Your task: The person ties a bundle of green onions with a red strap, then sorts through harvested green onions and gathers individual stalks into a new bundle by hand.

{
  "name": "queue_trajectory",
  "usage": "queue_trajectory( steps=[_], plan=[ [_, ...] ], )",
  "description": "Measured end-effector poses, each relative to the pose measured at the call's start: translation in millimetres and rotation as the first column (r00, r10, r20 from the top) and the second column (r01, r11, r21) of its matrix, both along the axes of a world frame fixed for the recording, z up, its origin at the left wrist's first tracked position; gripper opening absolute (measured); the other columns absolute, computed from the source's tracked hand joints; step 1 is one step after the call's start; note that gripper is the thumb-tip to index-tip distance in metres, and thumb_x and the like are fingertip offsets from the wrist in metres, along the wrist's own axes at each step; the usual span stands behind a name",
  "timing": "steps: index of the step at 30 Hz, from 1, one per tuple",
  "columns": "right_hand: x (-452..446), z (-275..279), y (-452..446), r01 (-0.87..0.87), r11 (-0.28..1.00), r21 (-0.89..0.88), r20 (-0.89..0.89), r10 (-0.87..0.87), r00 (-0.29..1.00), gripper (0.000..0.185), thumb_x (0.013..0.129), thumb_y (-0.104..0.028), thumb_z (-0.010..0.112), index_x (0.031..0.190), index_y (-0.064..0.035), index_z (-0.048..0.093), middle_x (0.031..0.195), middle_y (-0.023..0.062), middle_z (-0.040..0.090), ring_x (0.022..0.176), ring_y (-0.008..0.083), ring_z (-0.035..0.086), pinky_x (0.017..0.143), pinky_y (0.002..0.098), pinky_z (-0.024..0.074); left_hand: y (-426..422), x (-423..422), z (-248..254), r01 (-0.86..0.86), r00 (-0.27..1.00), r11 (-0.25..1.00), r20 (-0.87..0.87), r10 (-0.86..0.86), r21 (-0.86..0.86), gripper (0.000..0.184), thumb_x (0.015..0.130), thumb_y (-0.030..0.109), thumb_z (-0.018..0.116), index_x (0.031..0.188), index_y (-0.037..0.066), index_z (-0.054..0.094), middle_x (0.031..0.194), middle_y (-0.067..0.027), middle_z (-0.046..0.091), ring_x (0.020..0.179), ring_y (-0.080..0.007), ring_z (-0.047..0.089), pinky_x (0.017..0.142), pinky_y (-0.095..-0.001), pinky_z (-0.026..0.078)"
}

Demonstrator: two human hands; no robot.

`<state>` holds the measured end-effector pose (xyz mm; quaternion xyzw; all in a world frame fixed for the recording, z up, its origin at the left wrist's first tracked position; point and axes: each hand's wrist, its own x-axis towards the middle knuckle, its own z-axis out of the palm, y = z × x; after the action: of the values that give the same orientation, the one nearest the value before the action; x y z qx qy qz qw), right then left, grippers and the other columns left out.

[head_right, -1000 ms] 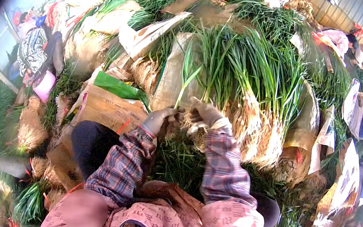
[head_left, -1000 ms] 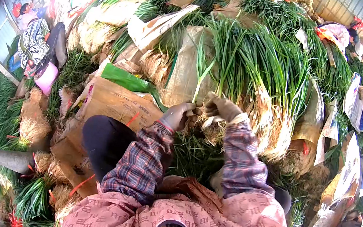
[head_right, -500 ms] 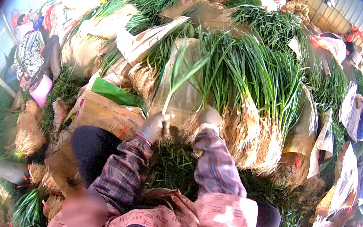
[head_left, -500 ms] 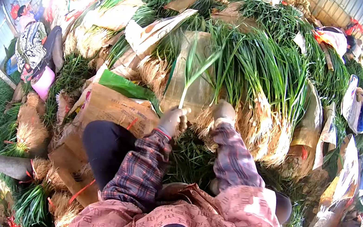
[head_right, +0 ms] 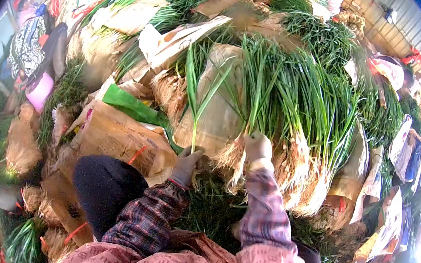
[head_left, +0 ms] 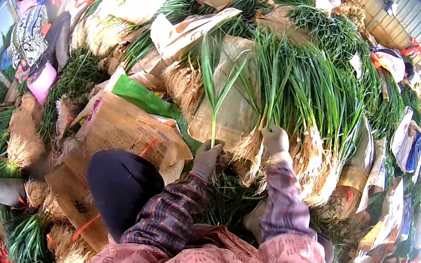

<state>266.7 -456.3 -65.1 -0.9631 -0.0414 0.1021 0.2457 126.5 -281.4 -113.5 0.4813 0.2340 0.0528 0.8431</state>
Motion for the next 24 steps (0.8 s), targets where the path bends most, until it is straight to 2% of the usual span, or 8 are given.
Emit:
queue_trajectory(
  steps=[1, 2, 7, 10, 13, 17, 21, 24],
  plan=[
    [-11.2, 6.2, -12.8, 0.161, 0.783, 0.601, -0.319, 0.050, 0.946, 0.021, 0.089, -0.024, 0.055, 0.091, -0.0045, 0.061, 0.061, 0.0015, 0.058, 0.048, 0.0143, 0.050, 0.046, 0.0322, 0.0445, 3.4, 1.2, 0.5, 0.059, 0.997, 0.997, -0.043, -0.061, -0.045, 0.019, 0.088, 0.014, 0.052, 0.102, 0.002, 0.059, 0.076, -0.0019, 0.054, 0.061, -0.0113, 0.049, 0.057, -0.0259, 0.046],
    [-21.4, 12.3, -20.6, 0.300, 0.514, 0.804, -0.478, 0.257, 0.840, 0.020, 0.090, -0.023, 0.055, 0.093, -0.0047, 0.062, 0.064, 0.0011, 0.058, 0.052, 0.0119, 0.051, 0.047, 0.0275, 0.0430, 1.8, 1.2, 5.5, 0.070, 0.995, 0.997, -0.066, -0.072, -0.036, 0.022, 0.088, 0.016, 0.053, 0.103, 0.002, 0.058, 0.078, -0.0017, 0.055, 0.063, -0.0113, 0.049, 0.059, -0.0254, 0.046],
    [-65.2, -46.5, 10.6, 0.413, 0.234, 0.880, -0.473, 0.506, 0.721, 0.028, 0.091, -0.024, 0.055, 0.110, -0.0033, 0.059, 0.099, 0.0073, 0.063, 0.090, 0.0176, 0.061, 0.083, 0.0292, 0.0491, -15.5, -13.1, 1.4, 0.235, 0.968, 0.971, -0.077, -0.237, -0.031, 0.044, 0.087, 0.036, 0.055, 0.113, 0.001, 0.055, 0.096, -0.0028, 0.056, 0.076, -0.0134, 0.048, 0.069, -0.0262, 0.042],
    [-78.2, -59.0, 9.5, 0.532, 0.353, 0.769, -0.638, 0.469, 0.611, 0.022, 0.094, -0.023, 0.051, 0.102, -0.0039, 0.058, 0.084, 0.0054, 0.061, 0.073, 0.0164, 0.059, 0.066, 0.0287, 0.0491, -19.8, -26.6, 28.7, 0.392, 0.911, 0.876, -0.013, -0.412, -0.281, 0.039, 0.088, 0.035, 0.055, 0.107, 0.001, 0.056, 0.081, 0.0009, 0.054, 0.073, -0.0100, 0.050, 0.064, -0.0218, 0.041],
    [-77.2, -51.6, 20.0, 0.501, 0.178, 0.847, -0.524, 0.446, 0.726, 0.024, 0.094, -0.028, 0.050, 0.103, -0.0075, 0.057, 0.077, 0.0044, 0.059, 0.064, 0.0154, 0.056, 0.056, 0.0261, 0.0462, -22.1, -33.5, 35.8, 0.363, 0.915, 0.926, -0.147, -0.375, -0.102, 0.032, 0.088, 0.029, 0.055, 0.105, 0.002, 0.057, 0.078, 0.0010, 0.055, 0.065, -0.0085, 0.047, 0.059, -0.0209, 0.040],
    [-55.7, -60.6, 35.3, 0.176, 0.534, 0.827, -0.244, 0.058, 0.968, 0.033, 0.091, -0.037, 0.053, 0.101, -0.0072, 0.060, 0.074, 0.0080, 0.060, 0.067, 0.0202, 0.059, 0.060, 0.0319, 0.0478, -19.5, -33.6, 18.5, 0.297, 0.943, 0.954, -0.167, -0.289, 0.028, 0.024, 0.089, 0.026, 0.055, 0.099, 0.004, 0.059, 0.080, 0.0013, 0.057, 0.066, -0.0069, 0.049, 0.056, -0.0215, 0.041],
    [-59.3, -30.4, 37.0, -0.173, 0.984, 0.033, 0.285, 0.156, 0.946, 0.033, 0.086, -0.039, 0.056, 0.083, -0.0068, 0.063, 0.063, 0.0166, 0.054, 0.060, 0.0257, 0.058, 0.062, 0.0351, 0.0476, -17.1, -32.0, 28.3, 0.292, 0.935, 0.954, -0.229, -0.269, 0.073, 0.021, 0.089, 0.024, 0.053, 0.094, 0.005, 0.059, 0.064, 0.0025, 0.050, 0.053, -0.0075, 0.044, 0.047, -0.0227, 0.034],
    [-58.3, -40.2, 36.1, -0.031, 0.943, 0.331, 0.291, -0.070, 0.954, 0.028, 0.088, -0.030, 0.055, 0.073, -0.0057, 0.056, 0.058, 0.0065, 0.051, 0.051, 0.0187, 0.049, 0.050, 0.0334, 0.0431, -17.7, -28.2, 24.0, 0.353, 0.930, 0.933, -0.085, -0.358, -0.066, 0.024, 0.091, 0.030, 0.051, 0.090, 0.006, 0.057, 0.053, 0.0038, 0.043, 0.043, -0.0072, 0.037, 0.040, -0.0227, 0.029]
  ],
)
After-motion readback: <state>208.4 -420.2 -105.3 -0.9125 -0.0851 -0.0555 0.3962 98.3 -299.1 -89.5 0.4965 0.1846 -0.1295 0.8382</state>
